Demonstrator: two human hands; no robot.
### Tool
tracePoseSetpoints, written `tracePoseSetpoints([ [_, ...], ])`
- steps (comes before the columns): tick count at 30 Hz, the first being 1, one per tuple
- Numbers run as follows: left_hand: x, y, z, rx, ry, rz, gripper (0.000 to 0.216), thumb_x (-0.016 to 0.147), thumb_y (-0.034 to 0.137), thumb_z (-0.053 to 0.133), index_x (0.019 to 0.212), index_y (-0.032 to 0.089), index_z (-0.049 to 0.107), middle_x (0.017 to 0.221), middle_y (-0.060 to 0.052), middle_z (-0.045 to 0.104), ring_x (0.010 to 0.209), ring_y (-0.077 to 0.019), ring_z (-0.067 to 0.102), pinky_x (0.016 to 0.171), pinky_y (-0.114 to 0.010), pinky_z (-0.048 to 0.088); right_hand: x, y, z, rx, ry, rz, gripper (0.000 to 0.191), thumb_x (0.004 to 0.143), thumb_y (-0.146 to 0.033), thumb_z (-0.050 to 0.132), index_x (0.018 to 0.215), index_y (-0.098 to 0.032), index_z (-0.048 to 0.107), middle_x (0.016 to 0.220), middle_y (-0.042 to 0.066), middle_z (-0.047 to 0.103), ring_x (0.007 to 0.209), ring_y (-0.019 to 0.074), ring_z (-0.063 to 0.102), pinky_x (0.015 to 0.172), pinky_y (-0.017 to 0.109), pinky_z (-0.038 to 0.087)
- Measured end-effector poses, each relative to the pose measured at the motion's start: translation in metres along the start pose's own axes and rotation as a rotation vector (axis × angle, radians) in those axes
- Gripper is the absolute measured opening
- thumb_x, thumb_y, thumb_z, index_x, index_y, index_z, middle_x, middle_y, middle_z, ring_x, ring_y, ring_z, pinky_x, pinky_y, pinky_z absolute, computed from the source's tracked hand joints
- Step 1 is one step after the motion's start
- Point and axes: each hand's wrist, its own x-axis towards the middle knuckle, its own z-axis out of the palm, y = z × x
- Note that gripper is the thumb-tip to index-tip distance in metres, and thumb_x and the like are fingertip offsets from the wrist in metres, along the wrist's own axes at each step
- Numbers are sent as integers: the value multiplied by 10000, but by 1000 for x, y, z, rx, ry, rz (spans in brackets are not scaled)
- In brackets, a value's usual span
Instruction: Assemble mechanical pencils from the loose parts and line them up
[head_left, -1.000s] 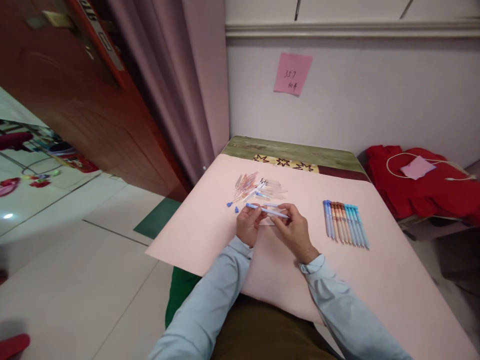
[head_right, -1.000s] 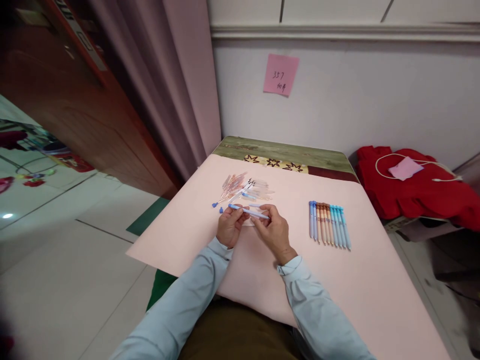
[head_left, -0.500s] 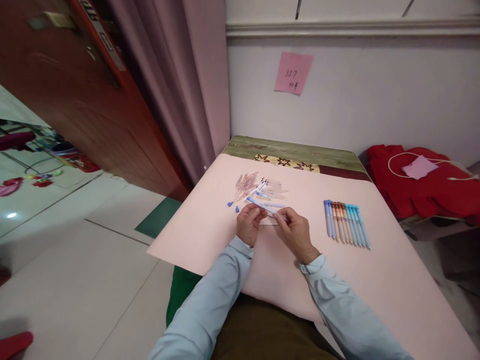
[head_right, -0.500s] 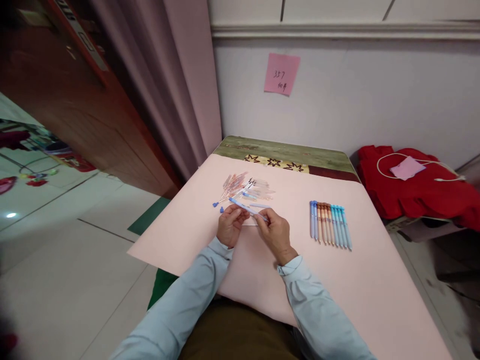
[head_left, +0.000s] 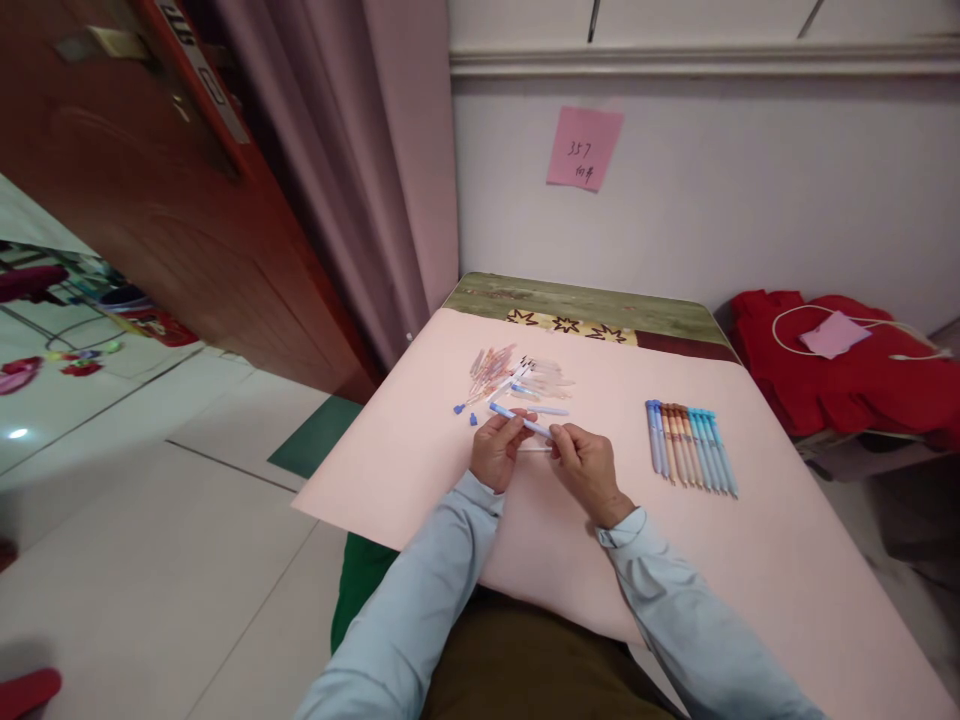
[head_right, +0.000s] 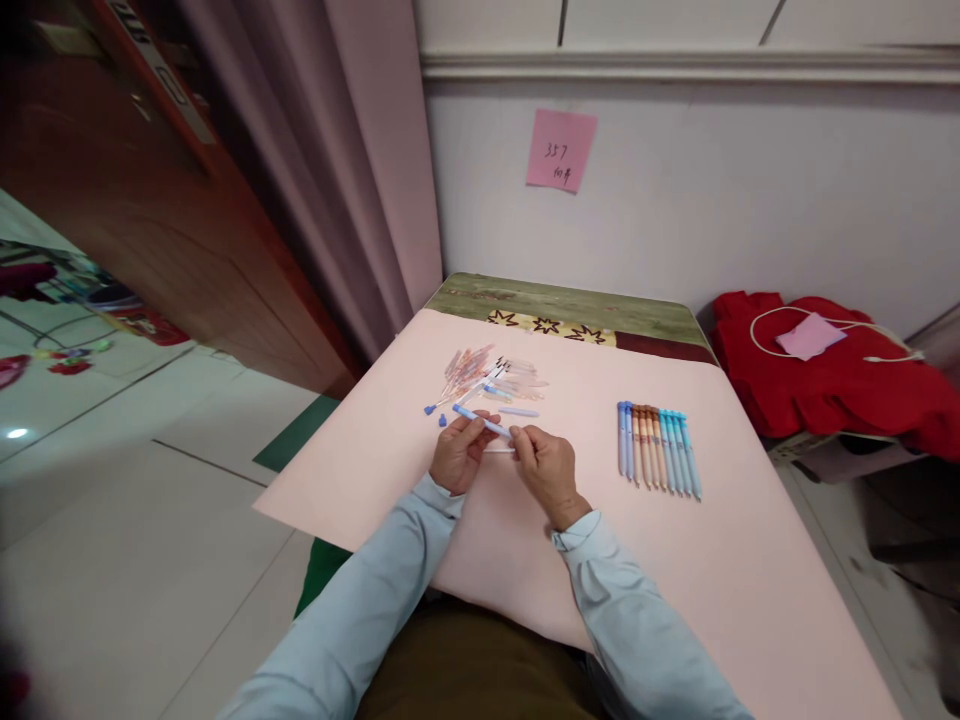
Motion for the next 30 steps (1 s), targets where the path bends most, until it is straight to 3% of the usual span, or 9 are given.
tracePoseSetpoints([
  [2, 0, -1, 0, -3, 6, 3, 340, 617, 295, 876, 862, 125, 712, 852, -77, 748, 769, -158, 684, 830, -315, 516, 0, 0, 0, 24, -13, 21, 468, 975, -498, 430, 690, -199, 651, 602, 14, 645, 557, 135, 581, 594, 234, 421],
  [4, 0, -1, -1, -13, 5, 15, 333, 625, 291, 871, 870, 131, 712, 864, -73, 748, 776, -157, 684, 848, -321, 512, 1, 0, 1, 37, -2, 20, 345, 921, -510, 532, 897, -201, 684, 632, -6, 649, 557, 138, 571, 592, 236, 430],
  [6, 1, -1, -1, -22, -2, 24, 327, 630, 286, 868, 874, 137, 710, 874, -67, 747, 779, -152, 682, 858, -322, 510, 2, -1, 2, 47, 23, 0, 356, 841, -491, 651, 1057, -208, 640, 698, -21, 663, 577, 134, 569, 600, 234, 437],
  [10, 1, -1, 0, -17, -10, 28, 326, 627, 288, 869, 867, 136, 708, 870, -66, 747, 781, -149, 682, 869, -321, 511, 2, -2, 2, 41, 22, -25, 234, 872, -447, 621, 887, -214, 629, 705, -19, 654, 576, 120, 546, 584, 223, 411],
  [15, 1, -1, 1, -3, 4, 29, 341, 607, 300, 879, 851, 130, 711, 850, -71, 749, 806, -159, 688, 870, -318, 513, 1, -1, 1, -26, -41, 3, 400, 968, -455, 464, 700, -212, 635, 601, -8, 638, 557, 126, 569, 583, 224, 395],
  [17, 1, -1, 1, 0, 2, 27, 339, 608, 301, 879, 851, 134, 711, 850, -68, 749, 808, -159, 689, 872, -318, 513, 2, -1, 1, -36, -40, 6, 385, 962, -474, 469, 755, -215, 665, 613, -4, 649, 571, 135, 585, 590, 229, 402],
  [21, 1, -1, 1, 2, -6, 22, 341, 610, 298, 879, 860, 144, 706, 859, -61, 749, 799, -155, 689, 871, -319, 510, 3, -3, 2, -26, 40, -20, 336, 824, -511, 667, 977, -213, 656, 710, -13, 665, 596, 137, 566, 600, 232, 416],
  [25, 1, -2, 1, 7, 8, 33, 331, 598, 300, 884, 828, 146, 702, 821, -52, 746, 807, -161, 692, 885, -322, 506, 2, -4, 1, -28, 39, -28, 284, 859, -486, 637, 792, -211, 639, 632, -22, 614, 554, 119, 514, 566, 224, 385],
  [30, 0, -2, 1, 31, -1, 6, 347, 608, 312, 876, 850, 140, 697, 812, -67, 746, 811, -192, 703, 869, -345, 513, 0, -1, 1, 17, -91, 4, 433, 979, -468, 438, 692, -212, 638, 576, -7, 626, 533, 120, 563, 575, 221, 398],
])
